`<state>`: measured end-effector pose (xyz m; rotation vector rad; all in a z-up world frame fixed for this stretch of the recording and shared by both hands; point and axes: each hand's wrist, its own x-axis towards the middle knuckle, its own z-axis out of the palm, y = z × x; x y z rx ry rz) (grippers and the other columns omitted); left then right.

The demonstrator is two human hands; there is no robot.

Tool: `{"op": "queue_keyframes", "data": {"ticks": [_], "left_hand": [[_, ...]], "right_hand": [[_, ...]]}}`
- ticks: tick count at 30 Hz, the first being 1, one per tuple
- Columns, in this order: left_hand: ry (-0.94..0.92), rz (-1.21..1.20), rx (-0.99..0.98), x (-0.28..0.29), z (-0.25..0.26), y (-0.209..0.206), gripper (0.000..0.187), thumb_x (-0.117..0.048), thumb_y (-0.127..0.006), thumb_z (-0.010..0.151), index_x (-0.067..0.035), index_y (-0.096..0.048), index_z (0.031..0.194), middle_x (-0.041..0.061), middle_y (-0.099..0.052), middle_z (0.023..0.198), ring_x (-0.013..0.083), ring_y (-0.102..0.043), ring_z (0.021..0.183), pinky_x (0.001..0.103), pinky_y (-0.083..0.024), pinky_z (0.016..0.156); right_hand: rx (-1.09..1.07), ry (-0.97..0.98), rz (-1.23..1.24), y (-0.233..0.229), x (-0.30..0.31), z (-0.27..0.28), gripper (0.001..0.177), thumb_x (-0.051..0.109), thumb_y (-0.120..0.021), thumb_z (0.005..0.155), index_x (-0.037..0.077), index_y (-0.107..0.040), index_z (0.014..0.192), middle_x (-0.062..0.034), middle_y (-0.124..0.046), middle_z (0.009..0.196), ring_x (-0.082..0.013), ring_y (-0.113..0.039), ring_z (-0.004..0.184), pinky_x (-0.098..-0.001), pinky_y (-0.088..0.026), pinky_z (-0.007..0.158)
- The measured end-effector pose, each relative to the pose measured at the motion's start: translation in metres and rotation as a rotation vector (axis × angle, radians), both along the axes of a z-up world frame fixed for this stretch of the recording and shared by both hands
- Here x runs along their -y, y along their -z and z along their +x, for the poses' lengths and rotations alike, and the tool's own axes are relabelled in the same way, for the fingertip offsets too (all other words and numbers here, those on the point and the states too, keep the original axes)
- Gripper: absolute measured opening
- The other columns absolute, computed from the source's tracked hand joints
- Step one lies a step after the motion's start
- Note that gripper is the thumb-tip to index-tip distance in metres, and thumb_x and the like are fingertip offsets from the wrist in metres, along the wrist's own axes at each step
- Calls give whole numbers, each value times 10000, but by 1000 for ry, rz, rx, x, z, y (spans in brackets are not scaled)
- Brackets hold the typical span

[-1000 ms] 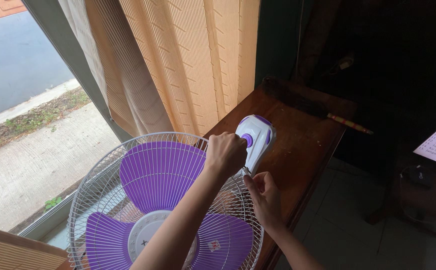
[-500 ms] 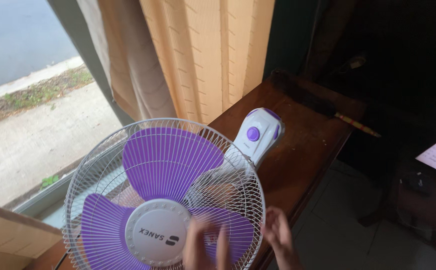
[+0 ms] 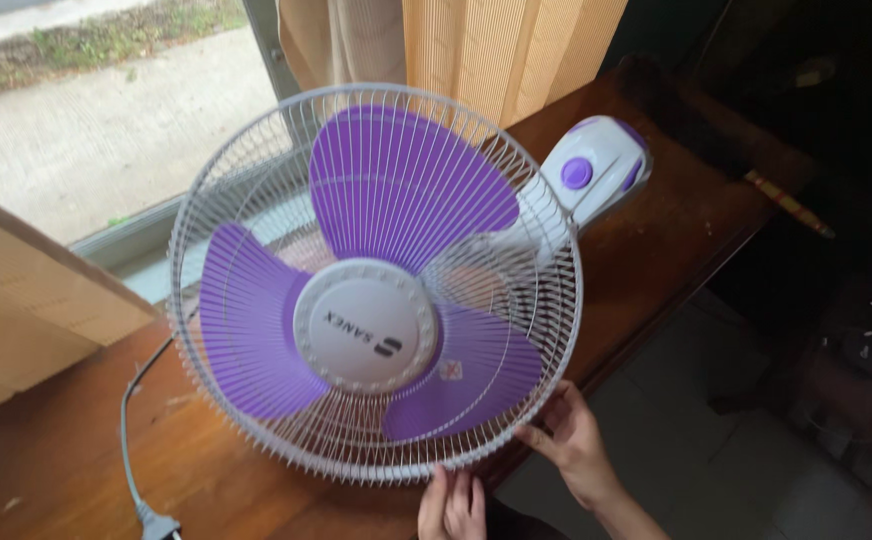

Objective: The person disassembles a purple table fan by removing the front grille, unscrewing the central hub nut, and detaching the fan blades. The components are placed on a wooden table near a window.

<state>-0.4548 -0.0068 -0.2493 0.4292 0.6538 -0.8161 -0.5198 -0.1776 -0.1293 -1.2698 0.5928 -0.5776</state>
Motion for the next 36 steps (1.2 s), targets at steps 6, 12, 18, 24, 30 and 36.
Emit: {"op": "queue_keyframes", "data": {"ticks": [6,12,18,24,30,36], "left_hand": [[-66,27,158,1,-1,-34,669,-415,-643,936,24,-478,1413,178,-541,1390,319,-417,1436,479,-348,1155],[-92,184,121,9,-3,-56,817,-449,-735,793,-72,-425,1448,174,-485,1458,369,-421,1435,554,-418,1128],[-96,316,97,13,-2,-56,856,-444,-768,724,-210,-404,1462,178,-544,1352,375,-562,1303,572,-522,1017],[-93,380,127,8,-2,-50,748,-440,-765,755,-135,-486,1378,178,-620,1203,349,-650,1154,505,-560,917],[-101,420,146,5,-1,-45,669,-430,-781,792,-16,-524,1249,204,-636,1086,362,-693,1063,479,-589,856],[-94,454,100,6,3,-47,696,-403,-794,756,-29,-527,1278,253,-658,1153,386,-686,1103,474,-581,872]], "right_hand": [[6,-8,148,-9,-3,3,553,-4,-807,771,41,-556,1262,-86,-670,1207,-212,-639,1141,-408,-525,1022],[95,-57,132,-9,-3,8,624,26,-809,767,78,-557,1336,-44,-666,1242,-177,-629,1159,-377,-520,1011],[71,-51,144,-13,-2,9,603,61,-821,752,80,-572,1301,-34,-690,1181,-173,-654,1119,-380,-548,1002],[60,8,80,-7,-8,6,400,16,-827,798,3,-592,1122,-91,-727,1082,-186,-681,1057,-372,-544,973],[40,23,99,-3,-8,4,383,-5,-827,786,11,-599,1093,-91,-727,1044,-175,-679,1011,-352,-553,930],[-6,34,105,-4,-9,4,360,9,-831,783,19,-594,1054,-90,-718,983,-173,-680,948,-354,-570,886]]}}
